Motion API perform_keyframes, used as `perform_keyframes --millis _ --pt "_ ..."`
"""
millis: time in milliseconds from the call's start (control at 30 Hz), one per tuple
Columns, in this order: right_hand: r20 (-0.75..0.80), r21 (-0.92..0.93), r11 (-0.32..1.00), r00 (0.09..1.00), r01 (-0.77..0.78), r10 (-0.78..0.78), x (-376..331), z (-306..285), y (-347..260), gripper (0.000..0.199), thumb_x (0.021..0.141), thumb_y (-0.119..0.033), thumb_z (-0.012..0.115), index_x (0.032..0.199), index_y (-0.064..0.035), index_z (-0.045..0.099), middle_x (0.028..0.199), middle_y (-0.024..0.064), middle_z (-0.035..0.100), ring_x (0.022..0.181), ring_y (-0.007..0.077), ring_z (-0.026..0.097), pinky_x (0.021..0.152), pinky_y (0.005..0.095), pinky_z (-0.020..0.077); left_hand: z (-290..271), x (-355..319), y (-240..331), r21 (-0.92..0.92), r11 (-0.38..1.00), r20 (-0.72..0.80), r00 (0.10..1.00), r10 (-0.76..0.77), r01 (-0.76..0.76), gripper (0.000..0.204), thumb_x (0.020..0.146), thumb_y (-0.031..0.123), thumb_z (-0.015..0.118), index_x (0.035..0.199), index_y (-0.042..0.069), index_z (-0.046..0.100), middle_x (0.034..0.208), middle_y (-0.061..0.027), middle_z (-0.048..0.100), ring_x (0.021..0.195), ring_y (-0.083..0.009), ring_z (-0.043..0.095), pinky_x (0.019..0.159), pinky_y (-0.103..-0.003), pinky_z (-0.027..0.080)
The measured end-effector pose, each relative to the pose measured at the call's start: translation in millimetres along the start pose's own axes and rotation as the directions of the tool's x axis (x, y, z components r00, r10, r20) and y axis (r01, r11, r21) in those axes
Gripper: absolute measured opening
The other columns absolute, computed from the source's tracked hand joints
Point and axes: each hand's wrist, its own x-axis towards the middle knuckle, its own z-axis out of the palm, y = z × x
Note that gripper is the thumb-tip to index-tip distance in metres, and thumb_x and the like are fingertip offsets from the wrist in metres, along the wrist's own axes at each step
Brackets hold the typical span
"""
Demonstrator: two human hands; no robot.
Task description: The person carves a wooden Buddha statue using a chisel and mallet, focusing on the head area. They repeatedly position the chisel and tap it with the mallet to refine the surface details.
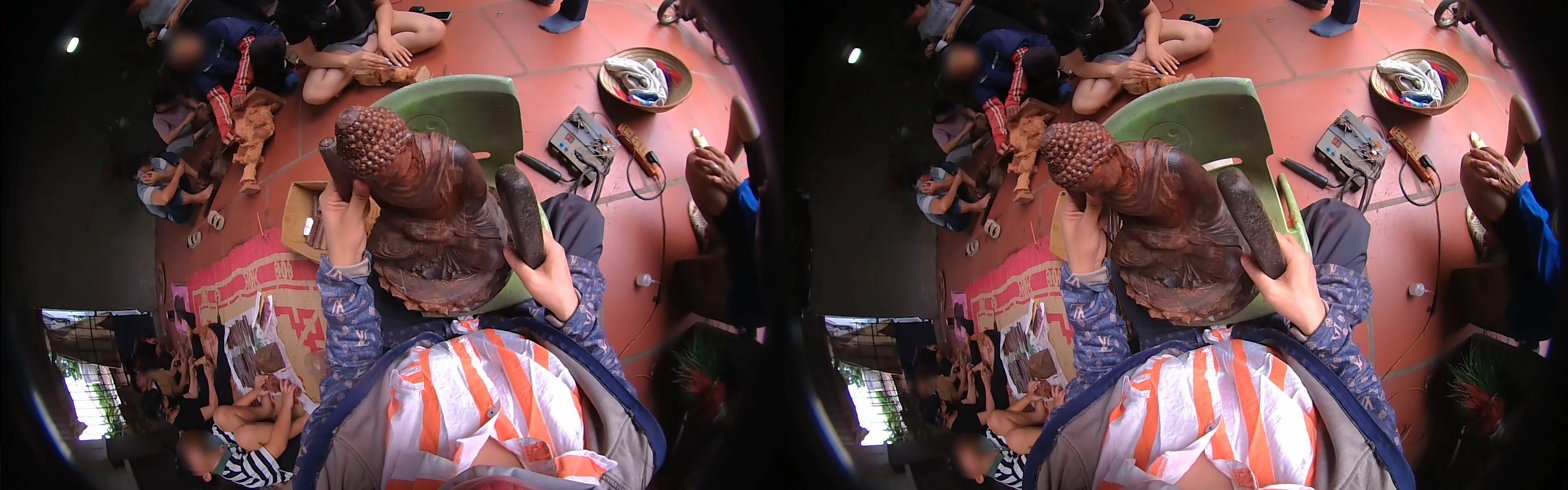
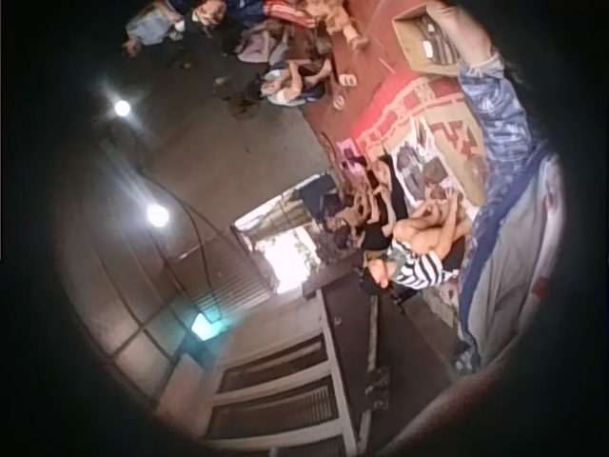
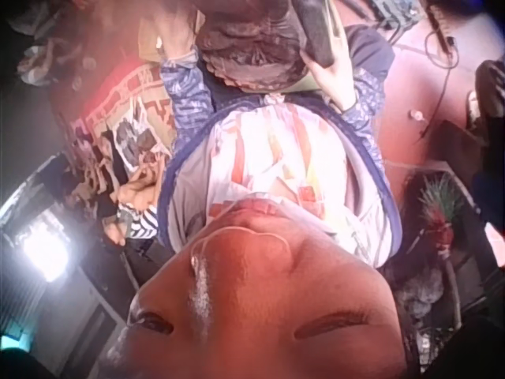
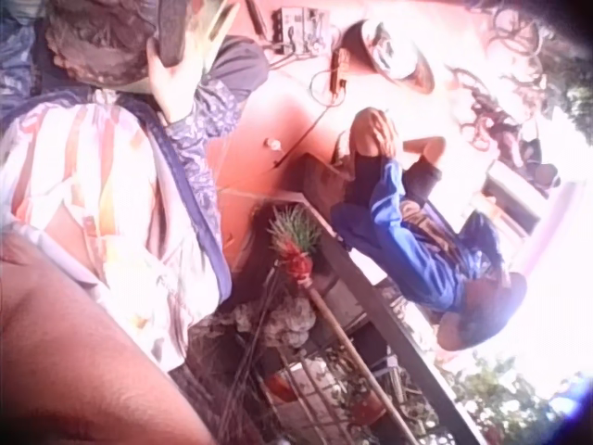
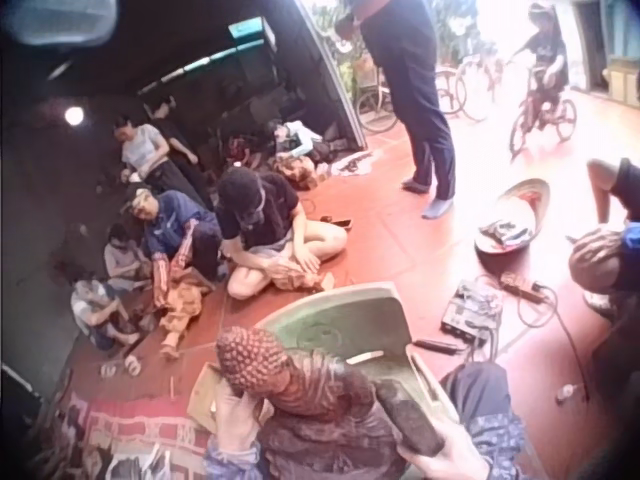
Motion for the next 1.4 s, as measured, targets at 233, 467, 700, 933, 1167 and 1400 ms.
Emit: perform_keyframes --millis 233,467,700,933,1167,1400 --pt "0.045 0.142 0.986 0.995 -0.090 0.084 -11.4 -9.9 3.7 0.025 0.081 -0.009 0.071 0.100 0.0037 0.061 0.086 0.0097 0.065 0.080 0.0154 0.060 0.074 0.0306 0.0479 -11.4 -4.2 10.8 0.102 0.994 0.063 0.998 0.018 -0.025 0.027 0.089 0.020 0.069 0.107 0.001 0.062 0.087 0.0040 0.061 0.073 -0.0038 0.050 0.065 -0.018 0.040" --pt "0.114 0.353 0.890 0.957 -0.290 0.267 -6.7 -22.8 13.8 0.030 0.089 -0.016 0.067 0.110 0.0050 0.063 0.099 0.0098 0.069 0.089 0.0127 0.063 0.076 0.0286 0.0517 13.8 -16.5 58.1 0.275 0.950 -0.097 0.979 0.177 -0.145 0.038 0.088 0.022 0.070 0.116 -0.002 0.061 0.082 -0.0006 0.061 0.069 -0.0054 0.052 0.061 -0.019 0.039" --pt "-0.007 0.542 0.830 0.987 -0.130 0.160 -4.5 -51.7 1.9 0.027 0.087 -0.022 0.068 0.088 0.0001 0.053 0.071 0.0056 0.058 0.059 0.0149 0.061 0.061 0.0280 0.0539 40.5 -44.1 115.6 0.384 0.757 0.170 0.847 0.504 -0.528 0.059 0.087 0.050 0.060 0.112 -0.004 0.061 0.068 0.0022 0.050 0.058 -0.0046 0.044 0.052 -0.020 0.035" --pt "-0.341 0.418 0.667 0.787 0.616 -0.513 -3.2 -47.6 -17.5 0.019 0.088 0.000 0.054 0.094 -0.0055 0.037 0.069 0.0076 0.046 0.057 0.0138 0.045 0.057 0.0284 0.0448 126.5 -49.5 115.6 0.248 0.343 0.836 0.379 0.397 -0.906 0.041 0.073 0.041 0.069 0.093 0.006 0.069 0.064 0.0004 0.045 0.050 -0.0127 0.048 0.041 -0.026 0.038" --pt "-0.473 0.379 0.725 0.794 0.574 -0.381 -15.6 -32.9 -4.4 0.035 0.084 -0.018 0.072 0.100 -0.0046 0.044 0.079 0.0063 0.053 0.068 0.0111 0.051 0.065 0.0271 0.0431 163.9 -35.0 109.8 0.226 0.215 0.838 0.302 0.454 -0.950 0.028 0.065 0.031 0.068 0.083 0.010 0.063 0.071 -0.0013 0.052 0.062 -0.0157 0.059 0.050 -0.028 0.047" --pt "-0.484 0.393 0.809 0.847 0.437 -0.222 -13.6 -33.3 0.6 0.037 0.089 -0.035 0.064 0.098 -0.0041 0.045 0.084 0.0088 0.057 0.075 0.0146 0.054 0.072 0.0277 0.0428 166.9 -21.4 96.4 0.225 0.187 0.819 0.289 0.496 -0.956 0.031 0.065 0.036 0.070 0.079 0.009 0.062 0.068 -0.0017 0.053 0.058 -0.0168 0.059 0.050 -0.030 0.047"
